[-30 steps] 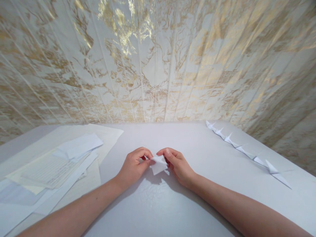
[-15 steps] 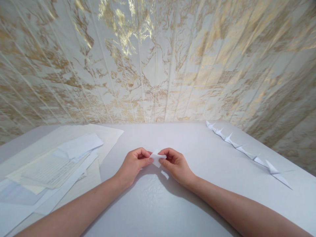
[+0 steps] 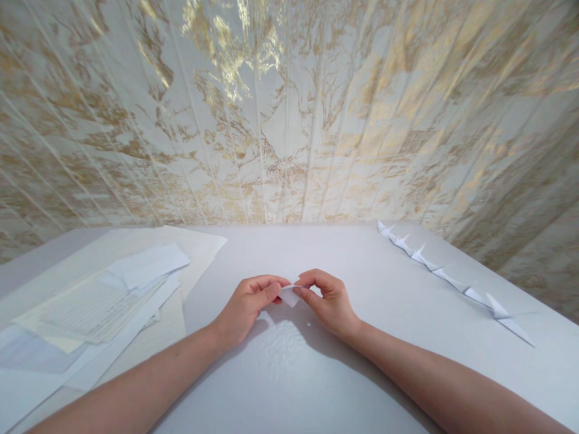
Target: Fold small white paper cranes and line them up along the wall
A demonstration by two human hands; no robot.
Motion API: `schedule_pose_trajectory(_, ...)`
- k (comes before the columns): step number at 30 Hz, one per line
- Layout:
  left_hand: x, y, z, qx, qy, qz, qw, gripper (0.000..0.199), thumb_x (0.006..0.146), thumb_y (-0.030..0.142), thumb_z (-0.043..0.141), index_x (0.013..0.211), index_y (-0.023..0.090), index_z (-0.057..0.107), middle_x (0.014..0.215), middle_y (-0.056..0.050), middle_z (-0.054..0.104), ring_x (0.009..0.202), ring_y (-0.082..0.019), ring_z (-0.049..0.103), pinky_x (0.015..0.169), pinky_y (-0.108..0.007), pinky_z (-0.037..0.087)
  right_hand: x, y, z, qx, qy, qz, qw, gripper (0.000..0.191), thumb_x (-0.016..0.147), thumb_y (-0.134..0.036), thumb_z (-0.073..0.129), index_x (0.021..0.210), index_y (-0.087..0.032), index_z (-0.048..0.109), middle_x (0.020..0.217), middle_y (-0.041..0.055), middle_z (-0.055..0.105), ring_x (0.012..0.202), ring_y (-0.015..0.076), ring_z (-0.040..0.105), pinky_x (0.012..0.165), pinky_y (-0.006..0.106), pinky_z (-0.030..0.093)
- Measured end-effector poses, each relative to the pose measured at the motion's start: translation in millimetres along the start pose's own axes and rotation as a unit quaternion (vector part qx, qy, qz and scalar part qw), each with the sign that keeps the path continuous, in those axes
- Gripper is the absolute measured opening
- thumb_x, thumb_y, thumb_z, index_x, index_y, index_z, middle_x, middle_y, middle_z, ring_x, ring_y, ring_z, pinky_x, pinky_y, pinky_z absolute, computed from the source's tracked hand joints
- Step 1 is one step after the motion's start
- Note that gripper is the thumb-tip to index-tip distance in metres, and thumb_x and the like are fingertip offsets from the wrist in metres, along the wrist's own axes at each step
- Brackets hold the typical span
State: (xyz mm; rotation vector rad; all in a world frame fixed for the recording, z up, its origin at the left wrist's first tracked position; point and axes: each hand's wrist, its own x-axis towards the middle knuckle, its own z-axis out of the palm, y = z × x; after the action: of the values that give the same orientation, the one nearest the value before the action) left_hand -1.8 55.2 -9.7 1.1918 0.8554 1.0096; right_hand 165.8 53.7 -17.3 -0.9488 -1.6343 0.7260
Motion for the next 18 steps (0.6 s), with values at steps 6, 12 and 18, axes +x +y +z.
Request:
schedule_pose_trajectory(6,1.6,-1.1,-2.6,-0.016,0.026,-0.01,0.999,0.026,0.062,0.035,0.073,0.079,0.016,0.069,0.066,-0.001,0.063,0.062,-0.012,0.052,0.061,-0.023,0.039,0.3,-0.3,-0.8,-0.041,-0.007,-0.033,0.999,0.01,0.076,-0.024,0.058,0.072,-0.019,0.066,0.069,0.0045,0.065,0.064,0.0154,0.057,0.062,0.028,0.045)
schedule_pose_trajectory(12,-0.1,2.4,4.5,-0.103,0.017,-0.061,0.993,0.033,0.058,0.041,0.074,0.076,0.013,0.069,0.078,-0.005,0.065,0.071,-0.015,0.056,0.074,-0.029,0.042,-1.1,-0.6,-3.9,-0.091,-0.002,-0.1,0.991,0.011,0.077,-0.021,0.056,0.075,-0.021,0.066,0.075,0.0062,0.066,0.073,0.0182,0.06,0.068,0.031,0.047)
schedule_pose_trajectory(18,-0.2,3.2,-0.8,-0.044,0.039,-0.063,0.996,0.033,0.057,0.023,0.071,0.089,0.015,0.067,0.062,0.001,0.058,0.059,-0.011,0.051,0.062,-0.026,0.038,0.1,2.9,-3.6,-0.047,-0.054,-0.081,0.994,0.009,0.073,-0.018,0.059,0.077,-0.021,0.066,0.076,0.0047,0.065,0.07,0.016,0.058,0.068,0.029,0.047)
